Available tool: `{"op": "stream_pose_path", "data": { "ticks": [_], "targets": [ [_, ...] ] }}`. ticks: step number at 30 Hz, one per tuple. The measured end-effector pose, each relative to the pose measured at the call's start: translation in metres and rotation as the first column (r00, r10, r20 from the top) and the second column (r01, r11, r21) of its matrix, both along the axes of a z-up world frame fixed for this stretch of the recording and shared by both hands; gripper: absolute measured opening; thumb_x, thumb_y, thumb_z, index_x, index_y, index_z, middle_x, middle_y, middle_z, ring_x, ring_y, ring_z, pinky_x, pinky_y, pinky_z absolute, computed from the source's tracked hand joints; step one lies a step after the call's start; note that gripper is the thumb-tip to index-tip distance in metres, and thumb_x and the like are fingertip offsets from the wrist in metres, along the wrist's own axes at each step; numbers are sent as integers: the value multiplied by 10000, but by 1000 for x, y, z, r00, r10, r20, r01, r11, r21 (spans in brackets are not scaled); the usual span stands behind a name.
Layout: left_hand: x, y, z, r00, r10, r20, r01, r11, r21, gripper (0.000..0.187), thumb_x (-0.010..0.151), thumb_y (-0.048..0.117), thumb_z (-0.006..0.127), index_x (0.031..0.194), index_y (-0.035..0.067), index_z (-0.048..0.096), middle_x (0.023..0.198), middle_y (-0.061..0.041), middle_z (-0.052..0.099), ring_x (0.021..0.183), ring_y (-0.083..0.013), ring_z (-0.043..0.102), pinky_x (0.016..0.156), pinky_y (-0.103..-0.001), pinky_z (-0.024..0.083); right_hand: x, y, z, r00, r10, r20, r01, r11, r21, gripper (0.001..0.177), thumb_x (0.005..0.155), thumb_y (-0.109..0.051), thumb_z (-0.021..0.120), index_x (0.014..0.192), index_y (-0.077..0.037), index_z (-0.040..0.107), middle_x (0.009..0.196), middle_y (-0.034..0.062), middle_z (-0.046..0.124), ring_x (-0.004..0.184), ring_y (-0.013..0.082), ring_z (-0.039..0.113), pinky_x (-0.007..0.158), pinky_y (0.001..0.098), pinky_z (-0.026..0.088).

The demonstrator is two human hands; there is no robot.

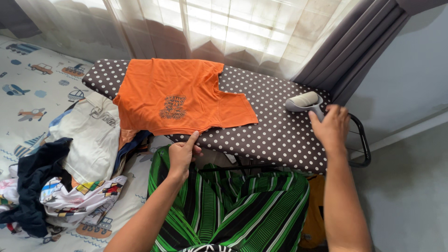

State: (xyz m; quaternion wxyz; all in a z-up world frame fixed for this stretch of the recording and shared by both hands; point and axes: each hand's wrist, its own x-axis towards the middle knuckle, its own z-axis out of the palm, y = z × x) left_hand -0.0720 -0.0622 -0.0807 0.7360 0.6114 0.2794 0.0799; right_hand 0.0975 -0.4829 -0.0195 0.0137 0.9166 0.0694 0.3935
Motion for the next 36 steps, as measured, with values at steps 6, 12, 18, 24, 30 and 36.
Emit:
{"op": "stream_pose_path", "data": {
  "ticks": [6,12,18,24,30,36],
  "targets": [
    [0,3,2,999,-47,2,47,998,-44,467,881,419,719,602,45,695,605,-59,707,530,-163,693,503,-267,447,-21,127,44,728,437,-528,-137,847,513,504,897,-377,718,1279,-55,647,1249,163,697,1142,260,684,990,362,541],
    [-13,5,29,941,-323,102,331,941,-70,593,1012,469,456,844,-15,755,568,-111,675,535,-201,705,468,-266,442,5,207,9,638,669,-382,-605,742,289,657,923,-387,686,1477,-69,532,1461,203,538,1342,385,517,1073,603,279],
    [-9,-19,66,807,-549,218,582,679,-447,639,964,461,499,1413,12,418,1246,-179,676,1099,-273,711,807,-368,586,23,228,14,589,365,-721,-306,926,220,462,900,-459,694,1241,-148,680,1182,89,735,1182,280,645,1102,535,374],
    [15,-34,60,919,-310,245,367,442,-818,726,973,507,563,1442,4,328,1466,-221,501,1382,-361,514,1151,-475,419,16,215,53,69,901,-429,28,428,903,376,1010,-307,738,1127,49,709,955,83,712,829,165,649,700,334,528],
    [33,-33,56,873,148,464,337,504,-795,422,1040,385,665,1333,105,549,1324,-55,621,1233,-223,556,1163,-412,388,-33,227,85,-71,997,12,314,11,949,373,952,-258,694,1222,-3,655,1082,27,745,965,112,702,847,284,583],
    [17,13,123,829,242,504,237,664,-709,380,945,285,637,1280,115,574,1266,-24,666,1225,-216,617,1092,-434,473,-9,206,59,-21,844,-535,-163,525,835,632,952,-471,624,1412,-43,551,1206,159,685,1147,214,677,1032,366,554]
  ]
}}
